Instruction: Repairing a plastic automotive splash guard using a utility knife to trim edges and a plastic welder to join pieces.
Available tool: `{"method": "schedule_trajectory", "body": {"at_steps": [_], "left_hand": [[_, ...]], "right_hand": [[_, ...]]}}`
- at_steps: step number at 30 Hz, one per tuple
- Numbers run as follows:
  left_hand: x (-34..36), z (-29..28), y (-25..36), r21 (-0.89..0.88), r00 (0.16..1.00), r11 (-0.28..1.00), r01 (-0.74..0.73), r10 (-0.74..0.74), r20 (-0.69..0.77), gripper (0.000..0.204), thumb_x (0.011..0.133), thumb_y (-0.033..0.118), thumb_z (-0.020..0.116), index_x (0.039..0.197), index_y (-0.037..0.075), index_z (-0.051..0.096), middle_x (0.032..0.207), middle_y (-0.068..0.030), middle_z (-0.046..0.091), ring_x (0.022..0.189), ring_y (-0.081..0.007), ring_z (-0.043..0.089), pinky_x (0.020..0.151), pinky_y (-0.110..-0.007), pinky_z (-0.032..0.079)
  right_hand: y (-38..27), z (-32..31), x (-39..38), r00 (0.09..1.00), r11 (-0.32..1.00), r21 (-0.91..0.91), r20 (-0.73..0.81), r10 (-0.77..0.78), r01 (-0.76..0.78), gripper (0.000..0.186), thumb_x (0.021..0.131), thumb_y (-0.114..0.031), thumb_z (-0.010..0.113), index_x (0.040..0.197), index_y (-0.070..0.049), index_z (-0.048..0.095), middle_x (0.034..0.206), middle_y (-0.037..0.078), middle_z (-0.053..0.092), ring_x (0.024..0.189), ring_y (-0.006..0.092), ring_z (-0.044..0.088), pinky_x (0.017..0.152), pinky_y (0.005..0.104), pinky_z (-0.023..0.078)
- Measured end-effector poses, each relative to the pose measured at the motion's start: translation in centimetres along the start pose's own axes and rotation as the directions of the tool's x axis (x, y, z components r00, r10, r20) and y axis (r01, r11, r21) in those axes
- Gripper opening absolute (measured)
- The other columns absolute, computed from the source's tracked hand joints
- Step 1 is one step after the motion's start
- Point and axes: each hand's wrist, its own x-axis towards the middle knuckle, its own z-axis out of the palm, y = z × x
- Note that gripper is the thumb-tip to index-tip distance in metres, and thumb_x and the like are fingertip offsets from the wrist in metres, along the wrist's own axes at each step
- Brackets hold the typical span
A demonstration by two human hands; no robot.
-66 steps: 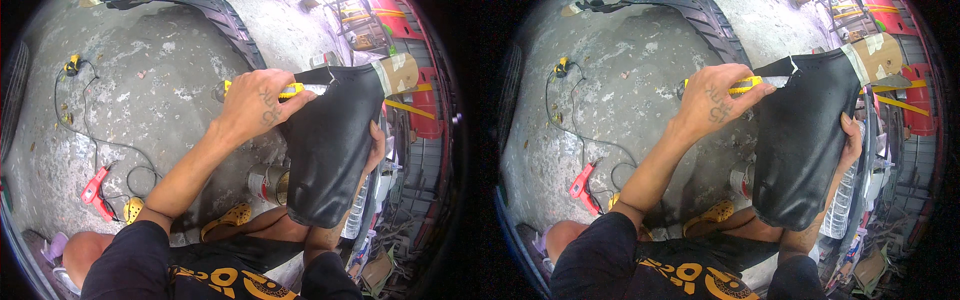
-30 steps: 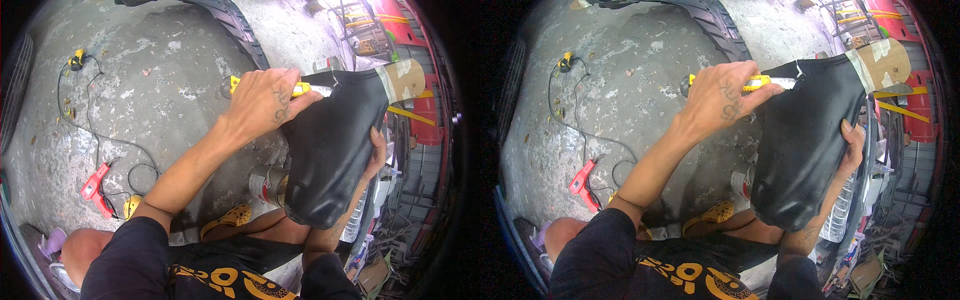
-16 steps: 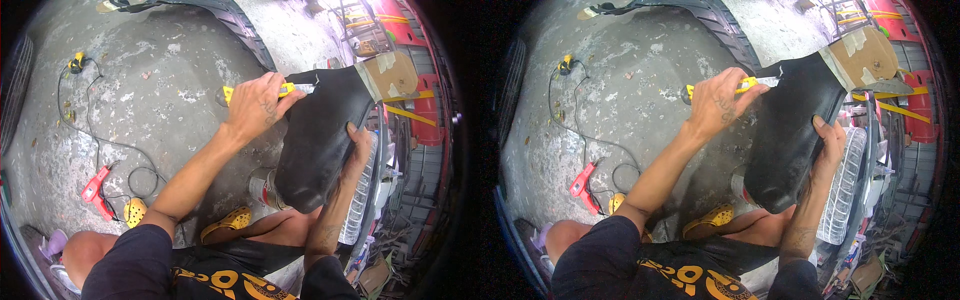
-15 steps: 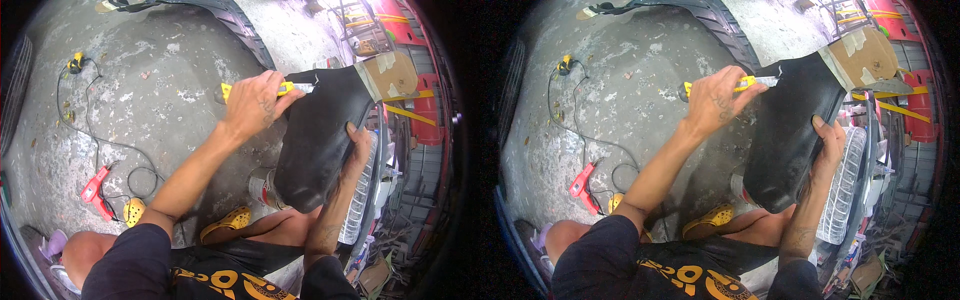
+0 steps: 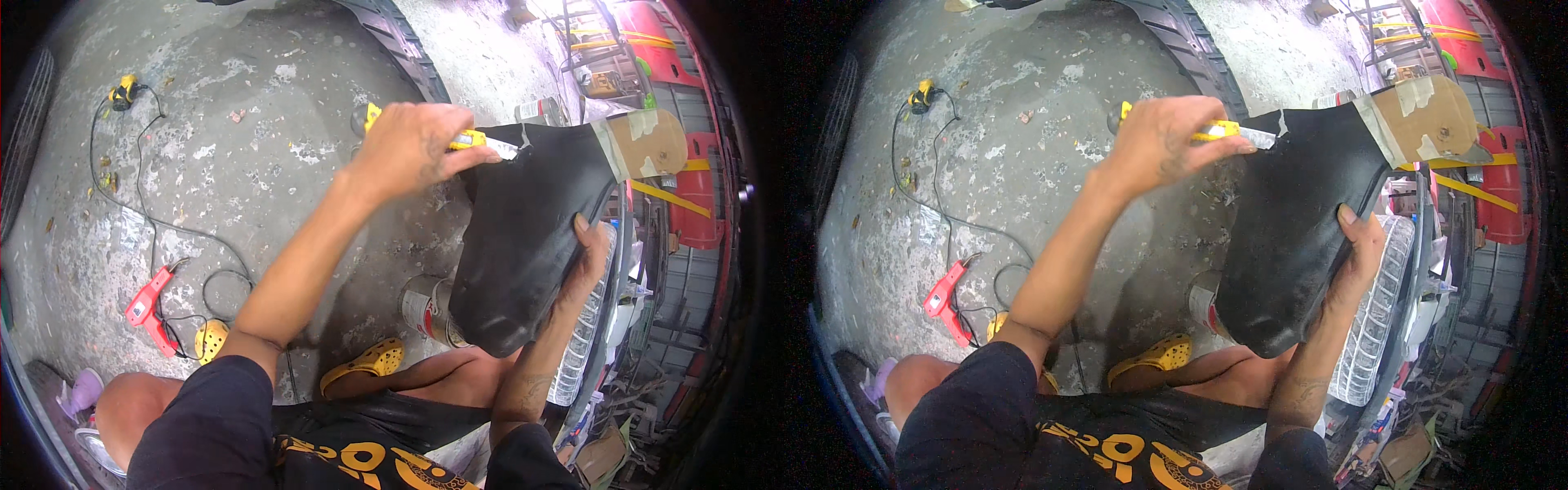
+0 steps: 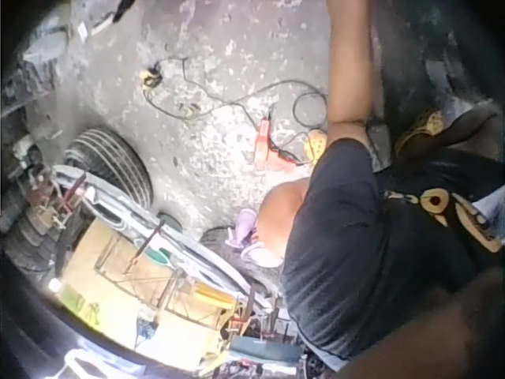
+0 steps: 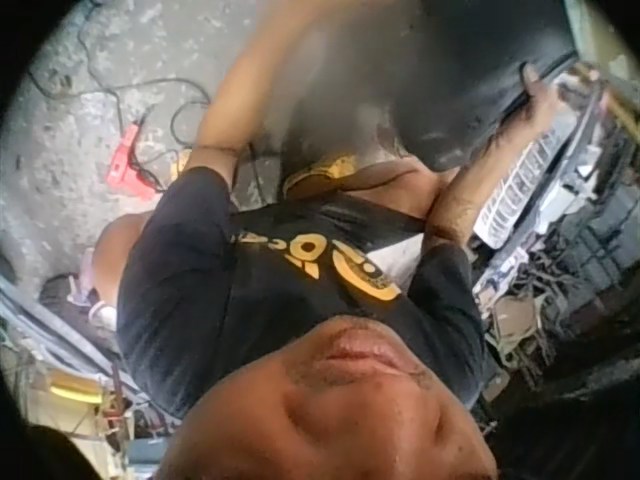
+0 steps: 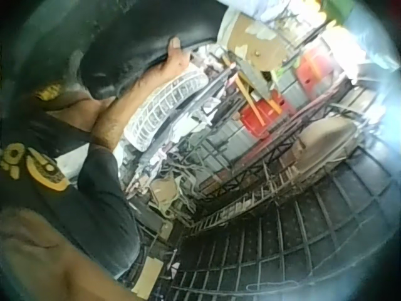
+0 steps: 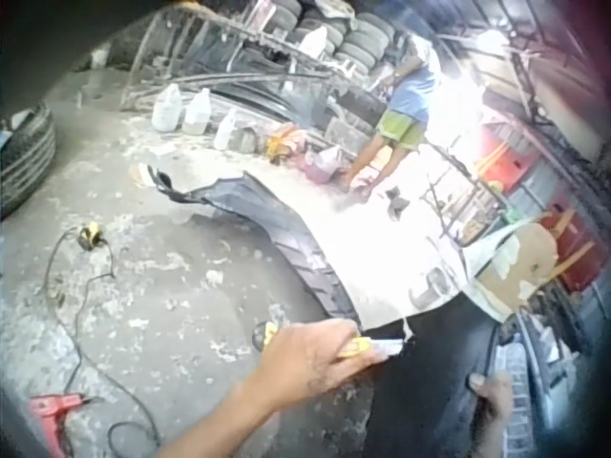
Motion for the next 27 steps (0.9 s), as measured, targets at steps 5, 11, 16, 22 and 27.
{"method": "schedule_trajectory", "body": {"at_steps": [5,11,16,22,27], "left_hand": [[1.2,-3.1,0.3,-0.226,0.911,0.945,0.236,-0.134,0.391,0.044,0.087,0.046,0.073,0.086,0.002,0.066,0.074,-0.0113,0.064,0.059,-0.0222,0.057,0.058,-0.035,0.046],[0.1,0.7,2.1,-0.465,0.977,0.876,0.125,-0.189,-0.094,0.030,0.077,0.024,0.085,0.093,0.003,0.070,0.080,-0.0088,0.066,0.069,-0.0169,0.061,0.064,-0.029,0.047],[-0.3,2.5,2.4,-0.468,0.966,0.884,-0.015,-0.109,-0.236,0.025,0.078,0.017,0.082,0.096,0.003,0.071,0.086,-0.0090,0.067,0.072,-0.0236,0.064,0.067,-0.031,0.049],[-0.4,2.6,2.9,-0.512,0.966,0.858,0.032,-0.158,-0.205,0.024,0.079,0.017,0.082,0.093,0.001,0.070,0.085,-0.0090,0.068,0.073,-0.0197,0.066,0.067,-0.030,0.049],[-0.3,2.5,3.1,-0.551,0.969,0.827,0.115,-0.215,-0.121,0.024,0.080,0.019,0.080,0.091,0.000,0.069,0.083,-0.0082,0.069,0.073,-0.0161,0.065,0.067,-0.030,0.049]], "right_hand": [[0.3,-0.2,0.6,1.000,1.000,0.007,-0.012,0.001,-0.001,0.035,0.084,-0.021,0.061,0.107,0.005,0.066,0.097,0.012,0.069,0.083,0.0181,0.065,0.078,0.0271,0.048],[0.0,0.4,0.4,0.999,0.999,-0.054,0.034,0.002,0.000,0.034,0.084,-0.020,0.061,0.105,0.006,0.067,0.095,0.012,0.070,0.081,0.0173,0.065,0.077,0.0264,0.048],[-0.2,1.1,0.1,1.000,0.998,-0.059,0.022,-0.014,0.015,0.035,0.084,-0.020,0.062,0.106,0.007,0.067,0.095,0.012,0.070,0.080,0.0173,0.065,0.076,0.0263,0.048],[-0.1,0.8,-0.2,0.998,0.994,-0.102,0.043,-0.034,0.039,0.033,0.084,-0.020,0.063,0.104,0.006,0.068,0.094,0.010,0.070,0.080,0.0163,0.064,0.075,0.0254,0.047],[-0.4,0.9,-0.2,0.996,0.995,-0.095,0.091,0.006,0.002,0.030,0.084,-0.019,0.063,0.102,0.004,0.068,0.094,0.008,0.070,0.079,0.0144,0.063,0.075,0.0245,0.046]]}}
